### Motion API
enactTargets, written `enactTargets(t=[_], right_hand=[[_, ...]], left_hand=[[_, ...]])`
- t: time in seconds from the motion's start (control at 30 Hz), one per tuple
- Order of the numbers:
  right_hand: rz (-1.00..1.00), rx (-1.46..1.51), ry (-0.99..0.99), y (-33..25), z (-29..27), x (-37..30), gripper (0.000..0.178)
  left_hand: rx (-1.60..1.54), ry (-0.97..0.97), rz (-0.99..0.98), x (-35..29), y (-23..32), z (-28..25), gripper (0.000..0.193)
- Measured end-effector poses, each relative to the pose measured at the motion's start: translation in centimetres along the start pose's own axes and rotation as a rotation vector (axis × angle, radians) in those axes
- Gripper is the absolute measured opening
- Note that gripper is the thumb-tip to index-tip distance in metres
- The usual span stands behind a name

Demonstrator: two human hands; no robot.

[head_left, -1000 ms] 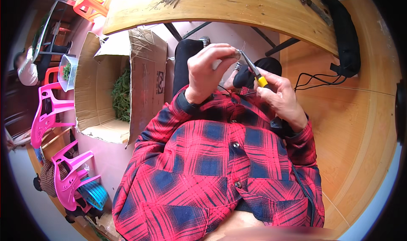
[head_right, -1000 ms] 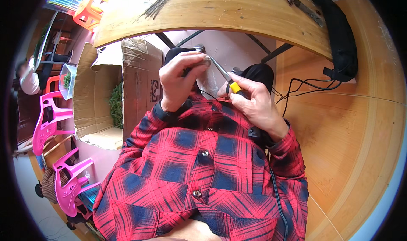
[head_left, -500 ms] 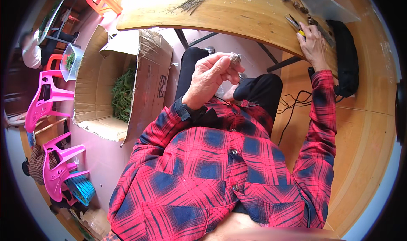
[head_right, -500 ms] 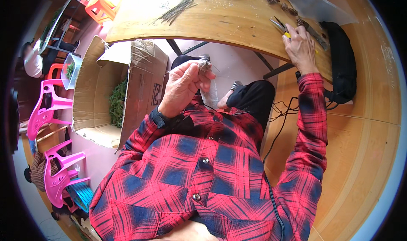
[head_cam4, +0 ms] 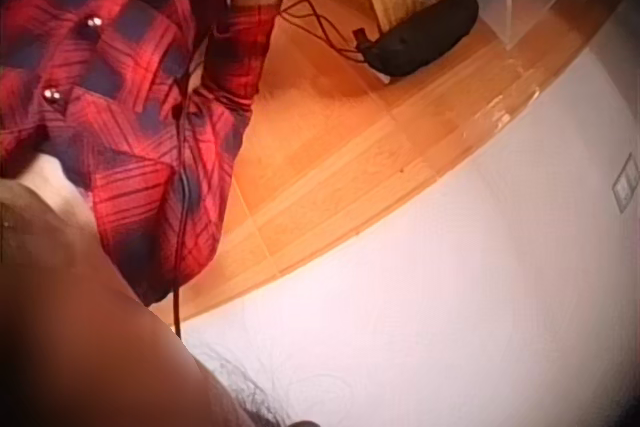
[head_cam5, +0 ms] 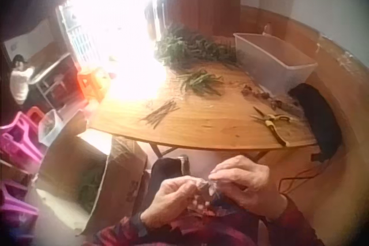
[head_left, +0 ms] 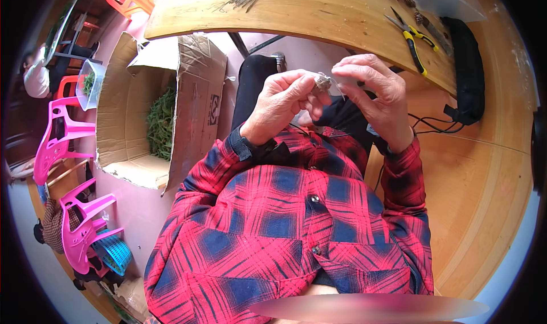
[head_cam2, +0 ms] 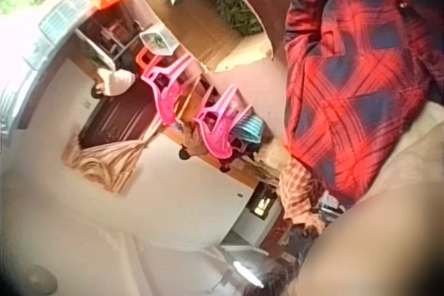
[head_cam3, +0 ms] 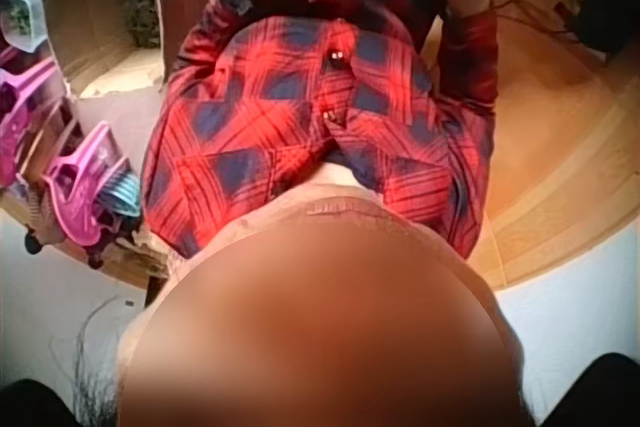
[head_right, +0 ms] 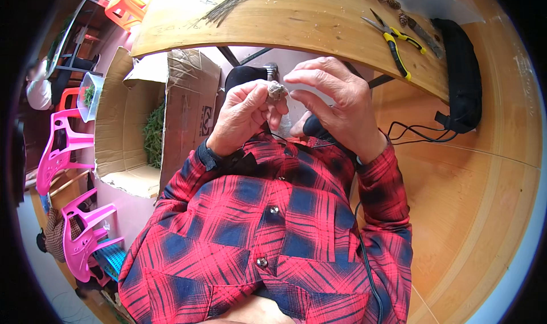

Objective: Assembling small artificial plant decorations by attaching green plastic sprigs to small brown textured bases.

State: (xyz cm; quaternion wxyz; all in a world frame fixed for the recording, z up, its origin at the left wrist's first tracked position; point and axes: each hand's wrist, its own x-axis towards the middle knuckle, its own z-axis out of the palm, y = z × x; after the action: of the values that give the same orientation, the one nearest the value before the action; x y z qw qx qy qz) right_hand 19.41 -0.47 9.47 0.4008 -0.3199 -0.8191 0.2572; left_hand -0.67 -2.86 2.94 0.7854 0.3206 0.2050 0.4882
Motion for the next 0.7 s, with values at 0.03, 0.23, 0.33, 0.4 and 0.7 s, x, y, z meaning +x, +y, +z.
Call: enactTargets(t=[0.03, 0.23, 0.33, 0.4, 0.7], right_hand=[[0.008, 0.0, 0.004, -0.1, 0.2, -0.2, 0.025], [0.039, 0.14, 0.041, -0.4, 0.5, -1.1, 0.016], [0.079, 0.174, 0.051, -1.0, 0.9, -1.3, 0.015], [0.096, 0.172, 0.057, -1.4, 1.1, -1.3, 0.013], [0.53, 0.671, 0.208, -1.7, 2.9, -2.9, 0.004]], left_hand=[[0.002, -0.021, -0.041, -0.1, 0.0, 0.0, 0.032], [0.011, -0.122, -0.129, -0.1, -0.3, 0.2, 0.033], [0.047, -0.021, 0.005, -0.1, -0.1, 1.6, 0.032], [0.066, 0.031, 0.072, -0.2, 0.4, 2.0, 0.032], [0.475, -0.035, 0.256, -0.7, -0.1, 1.2, 0.02]])
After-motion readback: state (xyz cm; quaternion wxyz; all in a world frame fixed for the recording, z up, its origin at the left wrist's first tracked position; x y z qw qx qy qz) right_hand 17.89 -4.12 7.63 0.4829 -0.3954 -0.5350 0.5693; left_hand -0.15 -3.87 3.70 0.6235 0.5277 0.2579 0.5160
